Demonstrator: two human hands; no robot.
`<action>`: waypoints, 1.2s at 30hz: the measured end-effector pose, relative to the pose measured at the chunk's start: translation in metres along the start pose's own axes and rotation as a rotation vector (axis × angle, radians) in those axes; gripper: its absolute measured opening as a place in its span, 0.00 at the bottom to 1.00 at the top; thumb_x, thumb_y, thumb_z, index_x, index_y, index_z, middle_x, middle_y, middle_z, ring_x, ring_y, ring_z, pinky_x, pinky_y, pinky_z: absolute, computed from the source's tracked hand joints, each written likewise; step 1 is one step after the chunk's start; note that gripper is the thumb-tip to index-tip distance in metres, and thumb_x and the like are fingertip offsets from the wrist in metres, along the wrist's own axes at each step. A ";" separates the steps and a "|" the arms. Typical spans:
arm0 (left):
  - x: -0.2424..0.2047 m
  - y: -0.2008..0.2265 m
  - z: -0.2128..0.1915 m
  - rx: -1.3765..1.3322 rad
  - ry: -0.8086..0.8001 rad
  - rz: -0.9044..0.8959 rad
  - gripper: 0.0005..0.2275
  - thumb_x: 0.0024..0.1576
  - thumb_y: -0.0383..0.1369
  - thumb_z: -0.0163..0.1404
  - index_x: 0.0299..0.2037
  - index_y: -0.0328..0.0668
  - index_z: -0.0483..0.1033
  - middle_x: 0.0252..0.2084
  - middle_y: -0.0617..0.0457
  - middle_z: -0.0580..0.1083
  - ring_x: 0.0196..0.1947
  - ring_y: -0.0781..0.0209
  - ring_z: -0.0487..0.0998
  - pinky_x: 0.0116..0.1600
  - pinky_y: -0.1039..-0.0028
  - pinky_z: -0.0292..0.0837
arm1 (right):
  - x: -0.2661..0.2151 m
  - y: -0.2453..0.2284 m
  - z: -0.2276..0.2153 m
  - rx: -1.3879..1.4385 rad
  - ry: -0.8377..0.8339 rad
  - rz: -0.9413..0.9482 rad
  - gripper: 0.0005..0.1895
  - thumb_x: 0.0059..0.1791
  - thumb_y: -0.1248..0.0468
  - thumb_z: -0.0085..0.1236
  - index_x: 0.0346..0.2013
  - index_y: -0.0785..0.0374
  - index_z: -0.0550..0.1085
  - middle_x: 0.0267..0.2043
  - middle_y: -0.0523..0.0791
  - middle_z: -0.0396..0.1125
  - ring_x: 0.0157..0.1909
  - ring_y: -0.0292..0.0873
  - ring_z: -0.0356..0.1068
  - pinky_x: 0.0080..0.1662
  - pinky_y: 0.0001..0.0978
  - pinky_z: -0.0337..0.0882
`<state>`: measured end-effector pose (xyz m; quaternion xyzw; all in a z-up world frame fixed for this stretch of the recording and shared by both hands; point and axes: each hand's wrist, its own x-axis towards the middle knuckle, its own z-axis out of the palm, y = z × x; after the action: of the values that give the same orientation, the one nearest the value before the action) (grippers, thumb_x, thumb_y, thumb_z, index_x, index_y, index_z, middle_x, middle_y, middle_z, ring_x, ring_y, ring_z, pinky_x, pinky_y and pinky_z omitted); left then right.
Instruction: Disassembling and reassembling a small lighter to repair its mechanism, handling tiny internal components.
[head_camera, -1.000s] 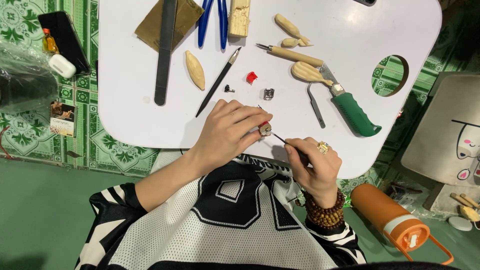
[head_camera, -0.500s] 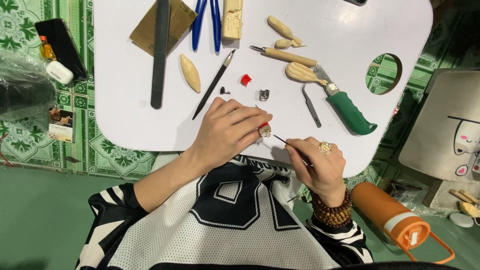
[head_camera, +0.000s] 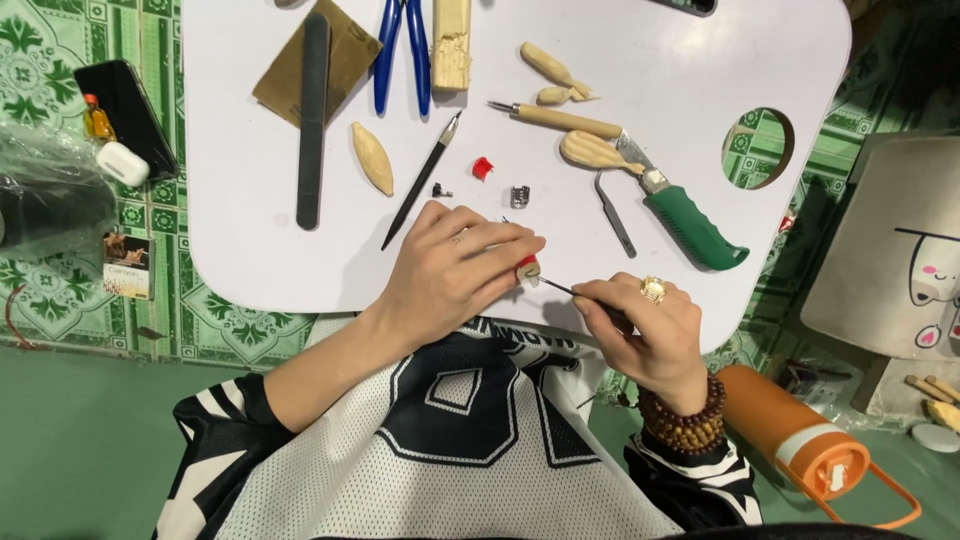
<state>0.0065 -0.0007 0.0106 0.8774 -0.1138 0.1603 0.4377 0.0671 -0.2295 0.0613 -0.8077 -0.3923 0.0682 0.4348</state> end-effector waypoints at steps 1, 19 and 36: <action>0.000 0.001 -0.001 0.000 -0.001 0.000 0.08 0.59 0.35 0.58 0.48 0.51 0.82 0.47 0.57 0.80 0.40 0.59 0.76 0.46 0.70 0.64 | 0.002 -0.003 -0.001 0.000 0.001 0.001 0.04 0.49 0.74 0.60 0.36 0.67 0.80 0.14 0.42 0.62 0.13 0.41 0.61 0.21 0.27 0.64; -0.024 -0.033 -0.026 -0.043 -0.059 -0.192 0.11 0.57 0.28 0.58 0.50 0.43 0.81 0.42 0.47 0.82 0.37 0.54 0.77 0.43 0.69 0.63 | -0.006 0.038 0.028 -0.078 0.119 0.332 0.02 0.52 0.72 0.62 0.38 0.64 0.80 0.13 0.44 0.65 0.17 0.42 0.61 0.27 0.29 0.63; -0.021 -0.034 -0.016 -0.106 -0.010 -0.116 0.12 0.53 0.25 0.60 0.47 0.45 0.82 0.41 0.50 0.82 0.39 0.54 0.77 0.45 0.69 0.64 | 0.005 0.018 0.073 -0.220 0.057 0.335 0.11 0.51 0.61 0.67 0.44 0.60 0.76 0.23 0.48 0.71 0.27 0.55 0.74 0.33 0.42 0.71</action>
<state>-0.0040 0.0334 -0.0127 0.8589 -0.0735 0.1240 0.4915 0.0480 -0.1846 0.0045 -0.9059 -0.2449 0.0737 0.3376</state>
